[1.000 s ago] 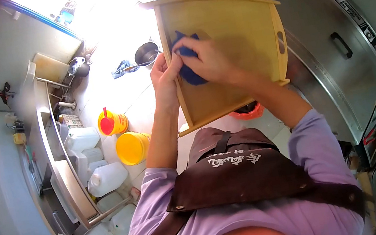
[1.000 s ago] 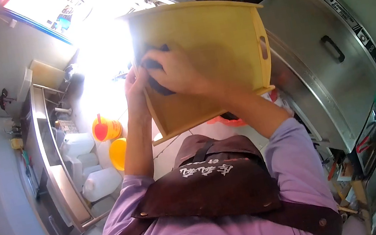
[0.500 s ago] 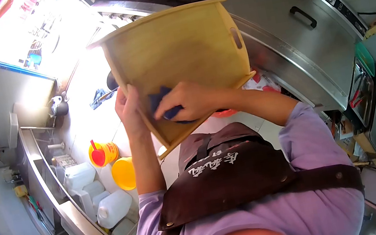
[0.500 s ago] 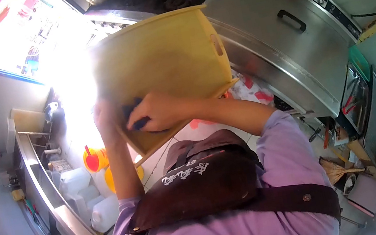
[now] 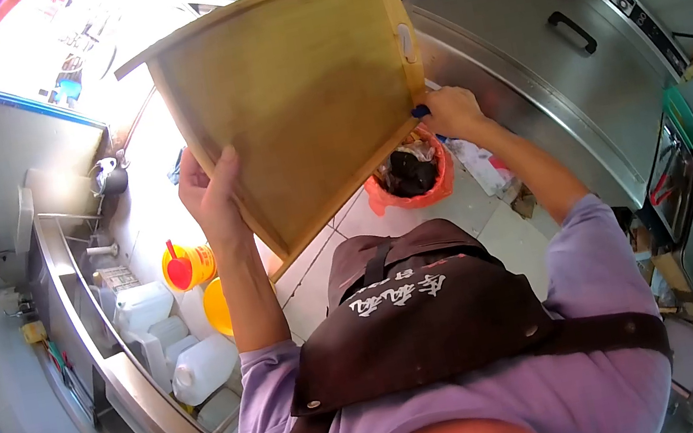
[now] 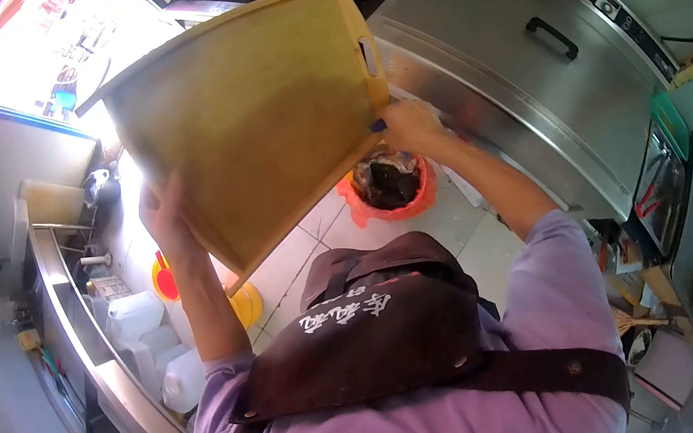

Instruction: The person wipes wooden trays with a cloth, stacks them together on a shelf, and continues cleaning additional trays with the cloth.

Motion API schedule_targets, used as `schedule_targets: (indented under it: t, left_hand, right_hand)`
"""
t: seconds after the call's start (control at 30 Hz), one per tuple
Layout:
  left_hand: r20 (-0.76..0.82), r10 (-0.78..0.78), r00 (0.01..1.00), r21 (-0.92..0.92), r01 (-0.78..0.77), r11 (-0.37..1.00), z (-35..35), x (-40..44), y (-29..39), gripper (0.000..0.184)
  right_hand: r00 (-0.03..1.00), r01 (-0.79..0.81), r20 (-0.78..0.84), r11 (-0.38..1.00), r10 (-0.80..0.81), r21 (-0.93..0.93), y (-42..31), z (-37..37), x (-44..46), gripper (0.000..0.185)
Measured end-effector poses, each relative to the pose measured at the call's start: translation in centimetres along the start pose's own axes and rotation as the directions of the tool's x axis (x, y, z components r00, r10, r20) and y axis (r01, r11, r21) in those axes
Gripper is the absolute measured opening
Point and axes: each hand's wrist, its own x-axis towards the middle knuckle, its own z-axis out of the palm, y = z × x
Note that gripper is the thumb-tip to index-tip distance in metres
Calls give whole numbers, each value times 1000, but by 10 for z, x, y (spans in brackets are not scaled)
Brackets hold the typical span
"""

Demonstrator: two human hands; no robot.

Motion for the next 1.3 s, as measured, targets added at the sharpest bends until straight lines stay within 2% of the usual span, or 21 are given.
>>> schedule_targets:
  t: [0.07,0.1,0.17,0.27,0.33,0.43,0.53,0.57,0.6,0.67,0.7,0.8,0.83,0.87,0.93,1.03,1.13,1.17,1.2,1.27,1.3]
  left_hand:
    - [2,23,1000,27,-23,999,2,-2,1,31]
    - [14,32,999,38,-33,999,5,-3,0,31]
    - [29,24,999,10,-24,1000,14,-2,0,32]
    - [16,46,999,8,-46,999,19,-6,6,32]
    - [5,70,998,21,-70,997,14,-8,13,32]
    - [-17,72,997,18,-72,997,4,-13,20,31]
    - [-59,108,992,67,-104,992,1,-16,16,31]
    - [-43,108,993,66,-105,992,2,-18,16,31]
    - [-26,109,994,62,-107,992,3,-19,16,31]
    - [-5,118,993,55,-118,991,6,-19,17,32]
    - [-2,124,992,55,-123,991,6,-17,19,31]
    - [-28,135,991,51,-133,990,14,-17,24,31]
    - [-45,133,990,49,-130,990,16,-18,24,31]
    - [-30,119,992,28,-118,993,16,-18,23,31]
    - [1,96,995,-14,-96,995,16,-16,18,30]
    - [-21,34,999,3,-33,999,17,-16,16,31]
    - [21,38,999,-6,-38,999,18,-22,23,31]
    - [-6,32,999,-3,-32,999,16,-24,20,31]
    - [-32,31,999,0,-31,1000,14,-24,13,31]
    - [-63,50,997,6,-50,999,17,-23,11,31]
    - [-66,57,996,12,-57,998,19,-27,13,32]
  right_hand:
    - [991,83,-119,990,-69,116,-29,-11,-12,23]
    - [952,241,-247,939,-179,246,-42,6,-12,21]
    - [891,438,-232,874,-391,209,-91,7,-30,27]
    - [883,457,-217,869,-417,190,-95,28,-35,26]
    - [960,242,-161,969,-229,59,-49,42,-11,24]
    - [995,-89,-56,988,82,-128,22,32,8,21]
    - [978,-70,-198,997,66,-17,26,6,2,20]
    - [980,-12,-198,999,22,50,17,-3,-3,22]
    - [981,120,-171,973,-86,197,15,5,-2,23]
    - [937,350,-179,808,-301,474,17,30,4,25]
    - [946,323,-196,829,-260,456,12,36,0,26]
    - [991,-45,-103,923,90,381,-15,25,-13,26]
    - [976,-12,-191,896,107,443,-32,16,-20,22]
    - [952,170,-303,890,-38,423,-44,18,-23,22]
    - [803,511,-507,797,-312,320,-57,22,-26,23]
    - [791,488,-451,871,-412,60,-42,47,-20,23]
    - [935,195,-312,979,-169,54,7,59,-3,23]
    - [973,88,-214,996,-92,-29,21,54,-1,24]
    - [992,-12,-126,992,-4,-123,32,46,1,26]
    - [985,-89,108,933,134,-350,40,25,-4,24]
    - [975,-104,155,941,160,-321,50,23,-5,24]
